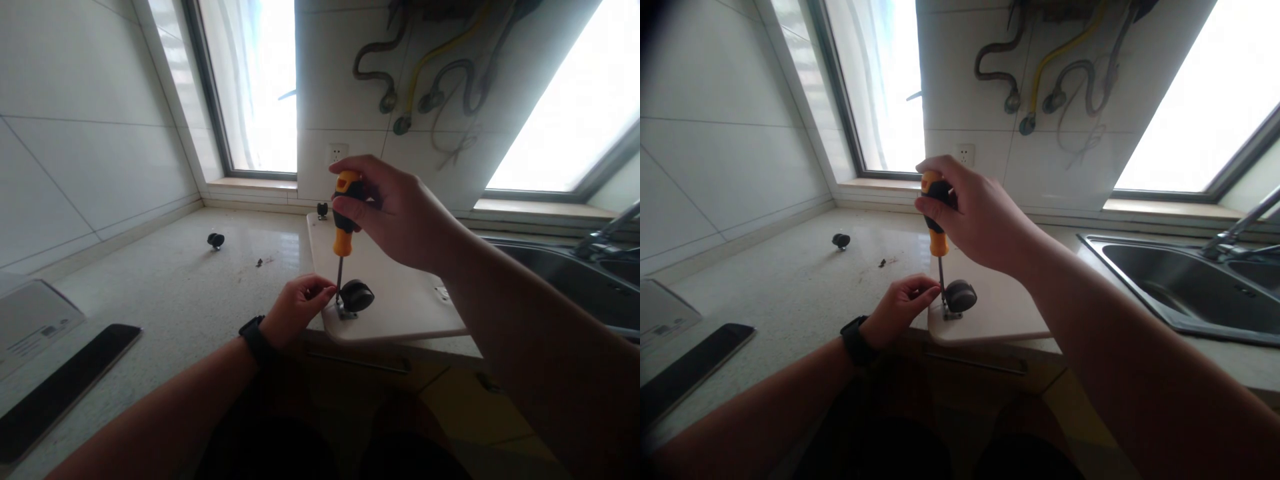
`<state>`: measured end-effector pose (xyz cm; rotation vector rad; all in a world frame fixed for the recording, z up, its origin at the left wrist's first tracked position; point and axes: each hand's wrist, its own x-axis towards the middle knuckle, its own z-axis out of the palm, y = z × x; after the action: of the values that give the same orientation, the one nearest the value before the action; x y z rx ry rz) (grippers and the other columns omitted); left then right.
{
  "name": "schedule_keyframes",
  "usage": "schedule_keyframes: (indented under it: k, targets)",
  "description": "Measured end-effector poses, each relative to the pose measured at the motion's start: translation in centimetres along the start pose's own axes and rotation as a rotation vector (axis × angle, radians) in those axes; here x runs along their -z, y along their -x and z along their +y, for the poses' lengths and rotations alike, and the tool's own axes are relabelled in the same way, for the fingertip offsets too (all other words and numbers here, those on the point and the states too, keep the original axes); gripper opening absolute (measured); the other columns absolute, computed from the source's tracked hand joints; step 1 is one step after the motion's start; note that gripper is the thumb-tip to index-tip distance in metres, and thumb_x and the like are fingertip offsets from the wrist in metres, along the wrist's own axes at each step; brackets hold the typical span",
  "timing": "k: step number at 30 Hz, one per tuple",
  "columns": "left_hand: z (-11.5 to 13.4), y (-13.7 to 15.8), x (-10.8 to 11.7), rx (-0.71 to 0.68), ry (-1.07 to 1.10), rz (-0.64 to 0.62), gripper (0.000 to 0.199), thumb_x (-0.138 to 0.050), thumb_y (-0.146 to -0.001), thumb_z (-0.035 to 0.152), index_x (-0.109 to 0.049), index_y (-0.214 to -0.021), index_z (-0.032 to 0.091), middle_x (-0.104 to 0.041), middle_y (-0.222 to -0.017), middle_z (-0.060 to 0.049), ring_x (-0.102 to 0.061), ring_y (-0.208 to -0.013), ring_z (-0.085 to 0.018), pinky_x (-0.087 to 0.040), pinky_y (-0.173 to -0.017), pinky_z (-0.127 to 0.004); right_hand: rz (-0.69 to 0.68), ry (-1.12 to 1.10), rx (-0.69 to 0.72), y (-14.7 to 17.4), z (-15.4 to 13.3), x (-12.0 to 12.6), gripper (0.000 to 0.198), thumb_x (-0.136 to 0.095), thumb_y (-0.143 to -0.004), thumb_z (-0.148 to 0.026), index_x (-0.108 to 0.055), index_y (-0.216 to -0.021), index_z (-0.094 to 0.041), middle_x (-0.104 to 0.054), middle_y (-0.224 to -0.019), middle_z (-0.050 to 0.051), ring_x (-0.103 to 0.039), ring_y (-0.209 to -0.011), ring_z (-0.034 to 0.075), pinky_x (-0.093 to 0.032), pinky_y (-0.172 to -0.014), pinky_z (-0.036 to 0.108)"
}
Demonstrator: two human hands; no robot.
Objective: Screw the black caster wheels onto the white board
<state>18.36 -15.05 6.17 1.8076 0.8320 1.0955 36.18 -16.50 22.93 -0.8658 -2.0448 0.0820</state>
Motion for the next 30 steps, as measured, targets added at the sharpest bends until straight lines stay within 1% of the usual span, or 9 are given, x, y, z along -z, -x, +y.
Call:
schedule_keyframes:
  k: [6, 13, 17, 19, 22, 25, 30]
  targets:
    - [0.1, 0.0, 0.1, 0.002, -0.006, 0.001, 0.025, -0.065, -0.092, 0.040, -0.073, -0.094, 0.016, -0.065, -0.080, -0.002, -0.053, -0.071, -0.014, -0.043, -0.066, -0.028, -0.029, -0.061, -0.011, -0.7, 0.1, -0.3, 0.037, -0.066, -0.090, -0.038, -0.063, -0.125, -0.025, -0.063, -0.092, 0.004, -0.059, -0.082, 0.020, -0.052, -0.071, 0.037]
    - [-0.1, 0.0, 0.1, 0.009, 0.001, 0.003, 0.024, -0.064, -0.093, 0.038, -0.072, -0.094, 0.016, -0.066, -0.081, -0.003, -0.055, -0.072, -0.014, -0.044, -0.069, -0.029, -0.092, -0.064, 0.022, -1.9, 0.0, -1.2, 0.032, -0.064, -0.091, -0.033, -0.064, -0.122, -0.024, -0.064, -0.095, 0.004, -0.059, -0.086, 0.019, -0.051, -0.076, 0.036]
    - [0.3, 0.1, 0.1, 0.017, 0.060, -0.044, 0.020, -0.058, -0.093, 0.030, -0.070, -0.098, 0.015, -0.068, -0.089, -0.005, -0.057, -0.080, -0.016, -0.045, -0.074, -0.031, -0.114, -0.063, 0.050, -2.3, -0.4, -1.4, 0.030, -0.064, -0.091, -0.031, -0.064, -0.120, -0.024, -0.064, -0.097, 0.004, -0.057, -0.086, 0.018, -0.049, -0.079, 0.037]
    - [0.5, 0.1, 0.1, 0.005, 0.056, -0.068, 0.021, -0.055, -0.092, 0.026, -0.071, -0.100, 0.015, -0.067, -0.092, -0.005, -0.057, -0.084, -0.017, -0.045, -0.077, -0.032, -0.123, -0.065, 0.056, -2.3, -0.6, -1.3, 0.030, -0.064, -0.091, -0.031, -0.064, -0.120, -0.023, -0.064, -0.097, 0.004, -0.057, -0.086, 0.018, -0.048, -0.079, 0.037]
    - [0.7, 0.0, 0.2, -0.013, 0.042, -0.088, 0.024, -0.051, -0.090, 0.021, -0.071, -0.104, 0.016, -0.065, -0.090, -0.004, -0.056, -0.082, -0.017, -0.045, -0.078, -0.033, -0.134, -0.077, 0.040, -2.2, -0.7, -1.2, 0.031, -0.063, -0.091, -0.032, -0.063, -0.121, -0.024, -0.064, -0.097, 0.004, -0.057, -0.087, 0.018, -0.048, -0.078, 0.036]
    - [0.7, 0.0, 0.3, -0.023, 0.041, -0.111, 0.028, -0.050, -0.089, 0.019, -0.071, -0.106, 0.016, -0.064, -0.091, -0.004, -0.056, -0.082, -0.017, -0.045, -0.077, -0.033, -0.125, -0.080, 0.025, -2.0, -0.6, -1.2, 0.030, -0.063, -0.091, -0.033, -0.063, -0.121, -0.025, -0.063, -0.096, 0.003, -0.057, -0.087, 0.019, -0.049, -0.078, 0.035]
    - [0.7, 0.0, 0.3, -0.030, 0.022, -0.099, 0.028, -0.049, -0.090, 0.018, -0.071, -0.107, 0.017, -0.067, -0.097, -0.006, -0.059, -0.089, -0.019, -0.046, -0.081, -0.035, -0.114, -0.080, 0.022, -2.0, -0.4, -1.3, 0.031, -0.063, -0.091, -0.032, -0.063, -0.122, -0.025, -0.063, -0.096, 0.004, -0.058, -0.087, 0.019, -0.050, -0.077, 0.036]
